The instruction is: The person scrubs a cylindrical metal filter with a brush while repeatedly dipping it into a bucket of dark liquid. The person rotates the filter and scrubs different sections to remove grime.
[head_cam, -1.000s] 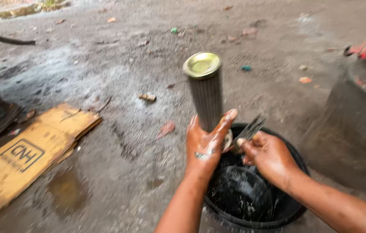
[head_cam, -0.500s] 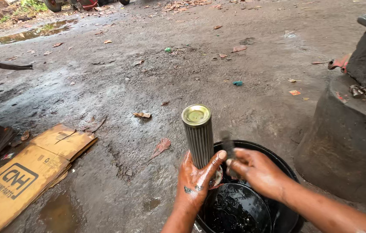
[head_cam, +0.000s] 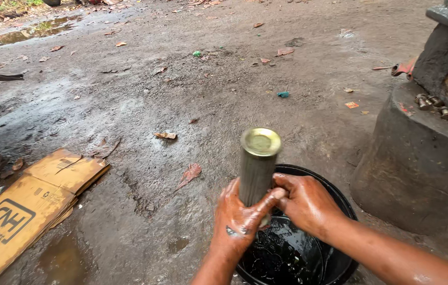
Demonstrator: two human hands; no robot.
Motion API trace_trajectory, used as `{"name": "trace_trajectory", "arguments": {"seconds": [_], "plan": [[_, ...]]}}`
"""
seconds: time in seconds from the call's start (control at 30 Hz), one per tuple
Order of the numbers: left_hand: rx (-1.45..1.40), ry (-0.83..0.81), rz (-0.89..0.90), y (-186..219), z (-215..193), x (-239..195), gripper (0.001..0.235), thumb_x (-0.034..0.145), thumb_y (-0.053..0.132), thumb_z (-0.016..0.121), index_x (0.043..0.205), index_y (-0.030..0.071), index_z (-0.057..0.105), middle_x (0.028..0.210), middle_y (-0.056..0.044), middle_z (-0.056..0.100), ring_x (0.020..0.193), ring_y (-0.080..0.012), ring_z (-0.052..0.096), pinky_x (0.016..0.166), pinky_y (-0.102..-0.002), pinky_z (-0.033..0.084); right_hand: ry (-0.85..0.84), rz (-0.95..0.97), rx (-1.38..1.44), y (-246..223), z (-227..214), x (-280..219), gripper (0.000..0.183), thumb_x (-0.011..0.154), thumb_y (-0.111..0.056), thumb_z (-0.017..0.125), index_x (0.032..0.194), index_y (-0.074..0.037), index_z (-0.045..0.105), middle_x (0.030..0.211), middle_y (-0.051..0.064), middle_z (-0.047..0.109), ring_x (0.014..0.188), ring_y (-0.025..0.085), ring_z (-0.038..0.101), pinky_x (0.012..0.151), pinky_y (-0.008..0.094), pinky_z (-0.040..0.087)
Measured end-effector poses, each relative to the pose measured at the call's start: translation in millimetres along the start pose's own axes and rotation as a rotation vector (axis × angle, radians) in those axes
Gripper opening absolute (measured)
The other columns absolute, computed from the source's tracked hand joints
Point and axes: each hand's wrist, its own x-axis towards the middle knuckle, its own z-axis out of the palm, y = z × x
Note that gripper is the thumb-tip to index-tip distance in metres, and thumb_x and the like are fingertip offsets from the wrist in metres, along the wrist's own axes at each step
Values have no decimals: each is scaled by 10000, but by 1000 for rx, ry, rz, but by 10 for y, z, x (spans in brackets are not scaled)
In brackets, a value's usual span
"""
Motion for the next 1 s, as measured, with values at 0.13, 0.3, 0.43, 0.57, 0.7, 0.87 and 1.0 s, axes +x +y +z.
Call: {"name": "trace_trajectory", "arguments": {"seconds": [0.13, 0.3, 0.43, 0.57, 0.7, 0.87, 1.0], "plan": [[-4, -24, -134, -62, 2, -17, 557, 736, 551, 829, 970, 57, 723, 850, -98, 738, 723, -212, 730, 635, -383, 583, -196, 257, 426, 135, 123, 134, 319, 905, -151, 642, 1200, -162, 763, 938, 50, 833, 788, 164, 714, 713, 370, 573], [-354, -12, -410, -69, -23, 42, 511, 765, 461, 822, 931, 2, 672, 698, -99, 698, 594, -186, 664, 535, -378, 545, -185, 547, 670, 329, 155, 167, 255, 992, -223, 536, 1164, -77, 654, 865, 75, 710, 728, 164, 708, 697, 357, 599], [-315, 11, -337, -42, -45, 48, 435, 757, 435, 824, 896, 45, 689, 693, -50, 712, 604, -138, 681, 537, -314, 551, -313, 757, 894, 313, 154, 42, 275, 972, -249, 524, 1105, -58, 671, 730, 17, 533, 616, 130, 554, 715, 370, 650], [-279, 8, -282, -38, -70, 39, 427, 765, 429, 825, 864, 36, 693, 701, -42, 731, 617, -117, 690, 552, -285, 549, -315, 723, 924, 200, 175, 30, 198, 955, -298, 612, 968, -101, 603, 666, -38, 425, 562, 88, 437, 673, 338, 582], [-364, 0, -310, -98, -47, 27, 442, 776, 430, 811, 873, 20, 680, 691, -57, 686, 603, -127, 644, 532, -320, 533, -318, 747, 936, 121, 193, 23, 194, 946, -291, 663, 894, -139, 555, 643, -60, 408, 567, 82, 439, 676, 332, 563], [-512, 76, -332, -201, 32, 49, 448, 815, 473, 783, 915, 47, 690, 743, -46, 713, 634, -114, 647, 562, -290, 530, -322, 697, 907, 25, 189, 25, 249, 938, -358, 641, 882, -124, 577, 613, -47, 394, 518, 90, 399, 618, 328, 546], [-610, 169, -495, -276, 64, 95, 520, 797, 498, 783, 1004, 43, 641, 783, -91, 682, 630, -178, 655, 550, -345, 550, -334, 667, 721, -27, 203, 23, 326, 966, -418, 649, 855, -115, 602, 605, -47, 360, 517, 93, 391, 580, 319, 517]]}}
